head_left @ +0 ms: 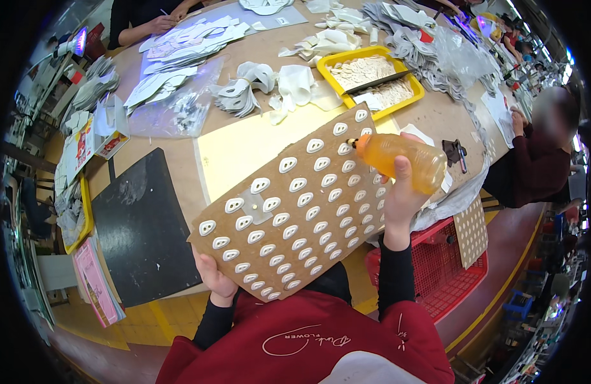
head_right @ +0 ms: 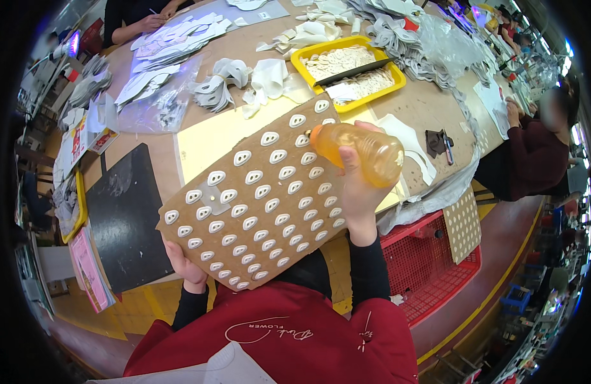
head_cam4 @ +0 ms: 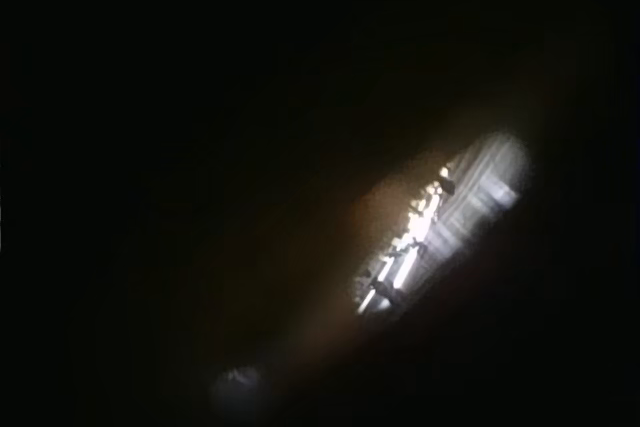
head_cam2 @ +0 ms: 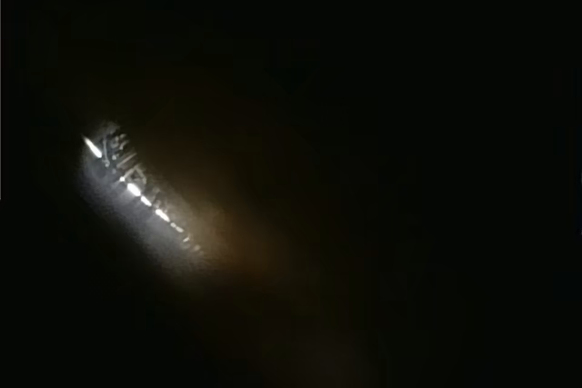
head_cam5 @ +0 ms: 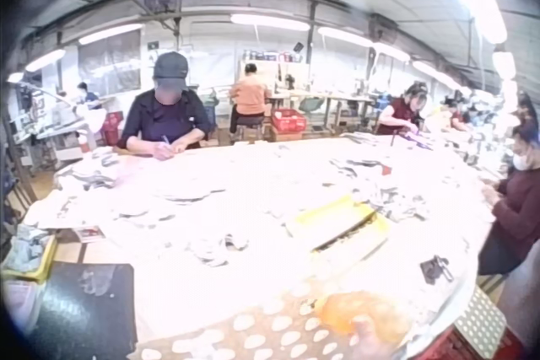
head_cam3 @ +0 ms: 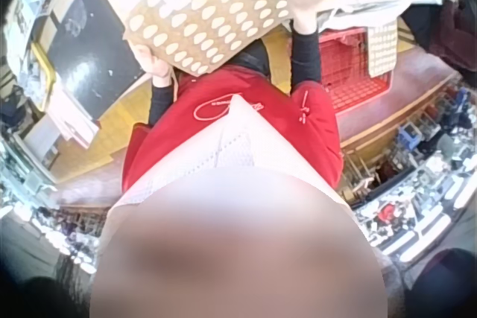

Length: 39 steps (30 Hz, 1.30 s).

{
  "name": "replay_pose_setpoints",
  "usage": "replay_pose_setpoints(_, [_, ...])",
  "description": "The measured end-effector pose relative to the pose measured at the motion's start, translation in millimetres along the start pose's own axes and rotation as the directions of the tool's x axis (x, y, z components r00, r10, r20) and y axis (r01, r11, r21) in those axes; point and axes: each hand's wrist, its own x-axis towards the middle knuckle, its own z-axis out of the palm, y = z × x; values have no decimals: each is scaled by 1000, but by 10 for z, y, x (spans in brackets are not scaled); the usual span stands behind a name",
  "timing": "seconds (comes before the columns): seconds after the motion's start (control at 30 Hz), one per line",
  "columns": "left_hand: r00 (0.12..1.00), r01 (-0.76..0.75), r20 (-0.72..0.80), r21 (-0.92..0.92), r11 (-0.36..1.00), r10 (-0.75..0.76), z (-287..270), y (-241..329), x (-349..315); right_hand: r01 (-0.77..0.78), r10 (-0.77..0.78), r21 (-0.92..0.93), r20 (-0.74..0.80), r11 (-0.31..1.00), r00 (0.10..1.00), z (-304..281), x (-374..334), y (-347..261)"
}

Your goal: The person holds a cardboard sheet with many small white circular items and applies a yellow liquid from a squeeze bottle onto each item one by one. The person works methodically across the sheet, occasionally adjusting the sheet's position while continuing to apply the liquid.

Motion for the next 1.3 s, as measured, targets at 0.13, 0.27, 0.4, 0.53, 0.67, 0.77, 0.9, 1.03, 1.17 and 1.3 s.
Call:
replay_pose_setpoints(0.13, [1000, -5, -3, -8, 1000, 5, 33, -24, 58, 13, -12, 58, -26, 998, 1000, -14, 125, 1])
replay_pose_setpoints(0.27, [1000, -16, 5, -9, 1000, 16, 46, -25, 78, 59, -49, 188, -55, 980, 997, 11, 146, 13])
replay_pose_setpoints(0.4, [999, -25, 21, 1, 1000, 25, 30, -22, 76, 86, -77, 182, -53, 980, 996, 66, 113, 47])
replay_pose_setpoints(0.53, [1000, -25, 19, 18, 1000, 25, 16, -25, 63, 63, -59, 172, -26, 983, 998, 80, 79, 68])
replay_pose_setpoints(0.67, [1000, -28, 6, 10, 1000, 28, 29, -29, 50, 62, -67, 174, 24, 983, 997, 90, 22, 66])
replay_pose_setpoints(0.77, [999, -40, 11, 9, 999, 39, 29, -28, 54, 73, -79, 180, 22, 981, 997, 99, 11, 69])
replay_pose_setpoints(0.9, [999, -45, 9, 31, 999, 45, 26, -24, 49, 68, -68, 170, -5, 983, 998, 89, 16, 61])
replay_pose_setpoints(1.03, [999, -43, 17, 28, 999, 42, 30, -15, 60, 75, -88, 161, 72, 984, 994, 110, 1, 30])
replay_pose_setpoints(1.17, [999, -32, 11, 2, 999, 32, 55, -8, 57, 83, -98, 143, 103, 986, 990, 181, 22, -7])
replay_pose_setpoints(1.3, [1000, -28, 12, -2, 1000, 28, 61, -8, 64, 155, -154, -23, 59, 988, 986, 221, 93, -58])
